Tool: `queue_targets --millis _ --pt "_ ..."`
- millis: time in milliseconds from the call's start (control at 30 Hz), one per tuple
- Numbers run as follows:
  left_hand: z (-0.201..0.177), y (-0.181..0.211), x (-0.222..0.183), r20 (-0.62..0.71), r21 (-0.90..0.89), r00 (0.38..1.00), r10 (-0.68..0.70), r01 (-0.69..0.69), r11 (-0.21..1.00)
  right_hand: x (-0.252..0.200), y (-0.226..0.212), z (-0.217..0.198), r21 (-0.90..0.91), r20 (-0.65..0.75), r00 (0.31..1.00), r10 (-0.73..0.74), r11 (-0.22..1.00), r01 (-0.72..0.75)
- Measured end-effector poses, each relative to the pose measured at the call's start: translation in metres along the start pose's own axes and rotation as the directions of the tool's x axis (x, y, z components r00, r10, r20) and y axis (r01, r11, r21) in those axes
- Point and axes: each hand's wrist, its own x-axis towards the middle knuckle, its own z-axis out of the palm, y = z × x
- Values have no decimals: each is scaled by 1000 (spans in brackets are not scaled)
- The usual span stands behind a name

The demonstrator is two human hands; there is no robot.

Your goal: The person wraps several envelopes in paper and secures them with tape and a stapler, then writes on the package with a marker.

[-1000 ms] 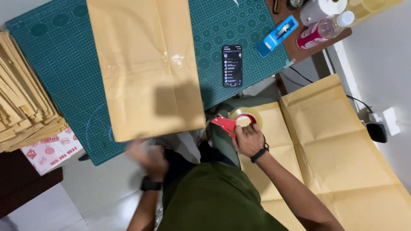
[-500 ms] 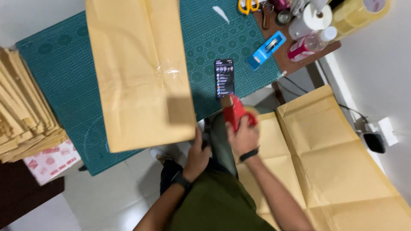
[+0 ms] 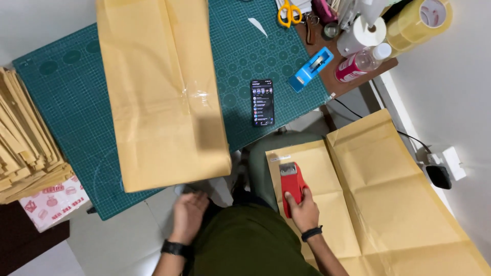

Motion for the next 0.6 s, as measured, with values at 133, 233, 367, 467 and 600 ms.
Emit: queue_targets --millis 133,233,367,467,600 --pt "97 74 -59 55 -84 984 172 -167 982 -6 -9 1 28 44 999 29 999 -30" --pt "119 97 -75 -131 -229 991 11 -41 972 -2 -19 0 51 61 997 -42 998 39" --pt "100 90 -77 -145 -282 989 40 -81 956 0 -25 -4 108 43 997 -68 992 63" --pt "81 47 -73 -76 -4 977 199 -200 980 5 -22 -3 130 15 998 -69 989 66" --pt "81 -8 -62 584 752 720 376 -654 82 13 -8 2 124 1 999 -42 991 41"
